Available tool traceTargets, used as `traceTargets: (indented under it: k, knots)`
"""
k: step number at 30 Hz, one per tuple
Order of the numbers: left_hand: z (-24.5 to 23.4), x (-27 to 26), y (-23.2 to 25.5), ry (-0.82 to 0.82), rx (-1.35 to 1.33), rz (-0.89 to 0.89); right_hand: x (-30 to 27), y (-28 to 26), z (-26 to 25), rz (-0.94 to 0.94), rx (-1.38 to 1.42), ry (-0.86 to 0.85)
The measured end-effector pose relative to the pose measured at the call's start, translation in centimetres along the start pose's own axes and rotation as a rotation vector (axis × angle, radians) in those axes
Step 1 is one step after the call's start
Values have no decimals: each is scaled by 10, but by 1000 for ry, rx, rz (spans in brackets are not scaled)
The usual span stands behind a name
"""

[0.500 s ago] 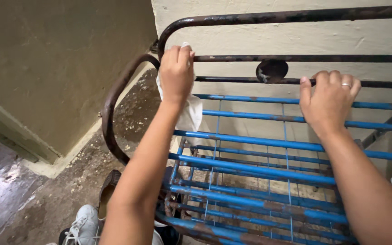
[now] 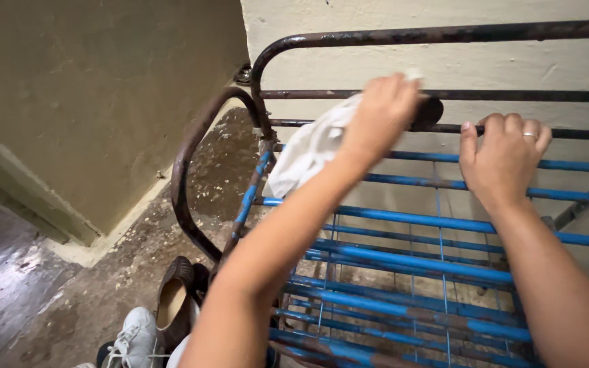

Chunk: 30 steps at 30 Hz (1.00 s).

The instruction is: The person wipes the metal bars of a blue and black shoe rack with a white cloth. They systematically clean the top frame and side rails, moving along the length of the rack.

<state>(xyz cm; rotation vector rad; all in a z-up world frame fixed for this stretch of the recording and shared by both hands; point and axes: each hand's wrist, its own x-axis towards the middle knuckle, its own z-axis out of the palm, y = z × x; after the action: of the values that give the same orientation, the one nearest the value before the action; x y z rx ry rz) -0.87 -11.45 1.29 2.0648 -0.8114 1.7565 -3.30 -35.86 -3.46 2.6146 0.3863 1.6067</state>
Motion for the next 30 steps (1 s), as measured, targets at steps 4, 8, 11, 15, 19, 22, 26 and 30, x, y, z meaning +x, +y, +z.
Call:
traceTargets:
  k: [4, 8, 11, 15, 19, 22, 26, 30]
  knots:
    - [27, 22, 49, 7, -6, -31, 2, 0, -3, 5, -16, -14]
    - [26, 21, 44, 36, -53, 29, 2, 1, -5, -3, 18, -38]
    - [15, 13, 19, 31, -63, 48, 2, 1, -5, -16, 10, -18]
    - [-11, -6, -26, 34, -13, 28, 5, -3, -9, -19, 13, -5]
    - [-45, -29, -74, 66, 114, -28, 4, -1, -8, -6, 8, -24]
    - [-80, -44, -101, 90, 187, -121, 2, 0, -3, -17, -6, -14]
    - [-91, -45, -101, 106, 186, -181, 1, 2, 0, -14, -8, -21]
    - [-91, -33, -79, 170, 93, -312, 6, -15, -19, 21, 14, 4]
